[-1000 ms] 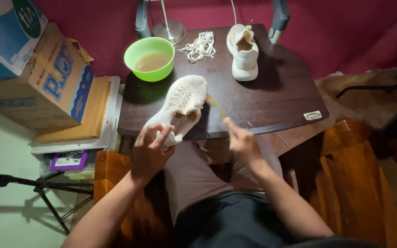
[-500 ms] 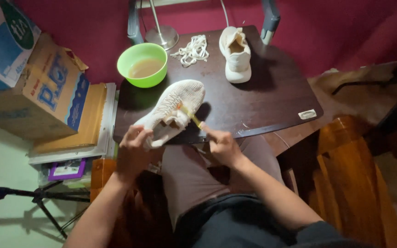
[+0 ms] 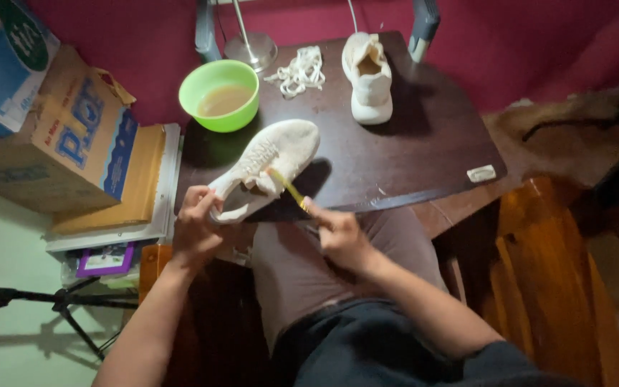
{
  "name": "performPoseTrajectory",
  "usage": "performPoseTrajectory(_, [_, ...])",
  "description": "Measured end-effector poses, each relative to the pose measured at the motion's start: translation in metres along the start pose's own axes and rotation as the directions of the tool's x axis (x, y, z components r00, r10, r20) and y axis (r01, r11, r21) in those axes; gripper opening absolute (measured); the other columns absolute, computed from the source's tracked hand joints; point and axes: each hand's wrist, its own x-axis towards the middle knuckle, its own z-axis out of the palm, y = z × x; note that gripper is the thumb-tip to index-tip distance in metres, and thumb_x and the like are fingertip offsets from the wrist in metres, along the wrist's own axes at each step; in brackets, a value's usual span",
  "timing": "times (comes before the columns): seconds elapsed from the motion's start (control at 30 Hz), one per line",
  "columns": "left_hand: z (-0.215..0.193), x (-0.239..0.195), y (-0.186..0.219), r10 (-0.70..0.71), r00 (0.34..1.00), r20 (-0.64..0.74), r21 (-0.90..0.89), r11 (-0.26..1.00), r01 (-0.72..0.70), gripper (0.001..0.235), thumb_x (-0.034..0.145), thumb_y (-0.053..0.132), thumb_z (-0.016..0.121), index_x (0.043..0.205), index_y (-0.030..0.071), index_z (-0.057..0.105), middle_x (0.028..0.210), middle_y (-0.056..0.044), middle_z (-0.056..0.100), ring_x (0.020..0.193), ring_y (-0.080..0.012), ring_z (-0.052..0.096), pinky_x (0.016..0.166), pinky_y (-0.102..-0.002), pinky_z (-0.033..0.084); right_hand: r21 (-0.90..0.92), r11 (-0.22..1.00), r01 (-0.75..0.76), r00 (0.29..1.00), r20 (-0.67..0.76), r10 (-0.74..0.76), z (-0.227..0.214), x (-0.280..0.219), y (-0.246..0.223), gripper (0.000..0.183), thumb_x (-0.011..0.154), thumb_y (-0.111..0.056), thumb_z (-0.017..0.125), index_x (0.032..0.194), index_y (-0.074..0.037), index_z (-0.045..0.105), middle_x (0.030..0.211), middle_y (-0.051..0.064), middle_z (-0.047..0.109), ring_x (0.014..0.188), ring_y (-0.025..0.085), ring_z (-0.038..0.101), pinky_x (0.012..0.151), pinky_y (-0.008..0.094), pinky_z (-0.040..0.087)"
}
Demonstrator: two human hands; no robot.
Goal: The person scrubs a white sneaker with a toothbrush, focusing on the sole, sides, and upper fabric. They repeatedly dip the brush into a green bowl of liquid and continue scrubbing different areas of the shoe.
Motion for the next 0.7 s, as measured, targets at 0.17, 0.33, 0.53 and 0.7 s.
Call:
performPoseTrajectory(0.17, [0.015,-0.007,-0.017,0.041,0.999,-0.025,0.031,0.999,-0.041,0.033,0.068,0.016,0.08,0.085,0.021,0.052,0.114,0.001,0.056,0.098,-0.0399,0.07,0.081,-0.054,0.06,-0.108,0.983,-0.146,0.989,-0.038,0.143,-0.006,0.014,-0.001,0.05,0.088,-0.003,0.052,0.131,-0.018,0.071,0.095,0.021,0.077,0.095,0.038,0.074,0.081,0.045,0.058])
performPoseTrajectory(0.33, [0.013,-0.003,-0.012,0.048,0.999,0.0,0.017,0.999,-0.048,0.036,0.065,0.015,0.08,0.084,0.021,0.051,0.115,0.003,0.056,0.1,-0.0394,0.07,0.08,-0.053,0.06,-0.778,0.594,0.202,0.809,-0.21,-0.549,0.016,0.015,0.047,0.025,0.089,-0.007,0.064,0.107,-0.016,0.079,0.086,0.002,0.073,0.079,0.021,0.07,0.075,0.029,0.057])
performPoseTrajectory(0.53, [0.012,-0.007,-0.009,0.076,0.997,-0.014,0.054,0.996,-0.075,0.044,0.063,0.032,0.087,0.086,0.022,0.051,0.114,0.003,0.056,0.098,-0.0364,0.071,0.083,-0.05,0.06,-0.006,0.975,-0.223,0.969,0.106,0.222,-0.017,0.021,-0.013,0.05,0.083,-0.003,0.054,0.126,-0.02,0.074,0.102,0.02,0.077,0.102,0.041,0.072,0.084,0.05,0.057])
performPoseTrajectory(0.7, [0.014,-0.005,-0.003,0.107,0.992,-0.069,0.08,0.992,-0.102,0.047,0.063,0.036,0.089,0.084,0.02,0.05,0.113,0.001,0.056,0.097,-0.0367,0.071,0.082,-0.048,0.061,-0.032,0.979,-0.203,0.971,0.12,0.206,-0.019,0.022,-0.034,0.031,0.081,-0.01,0.053,0.092,-0.019,0.081,0.064,0.013,0.068,0.063,0.022,0.065,0.062,0.039,0.051])
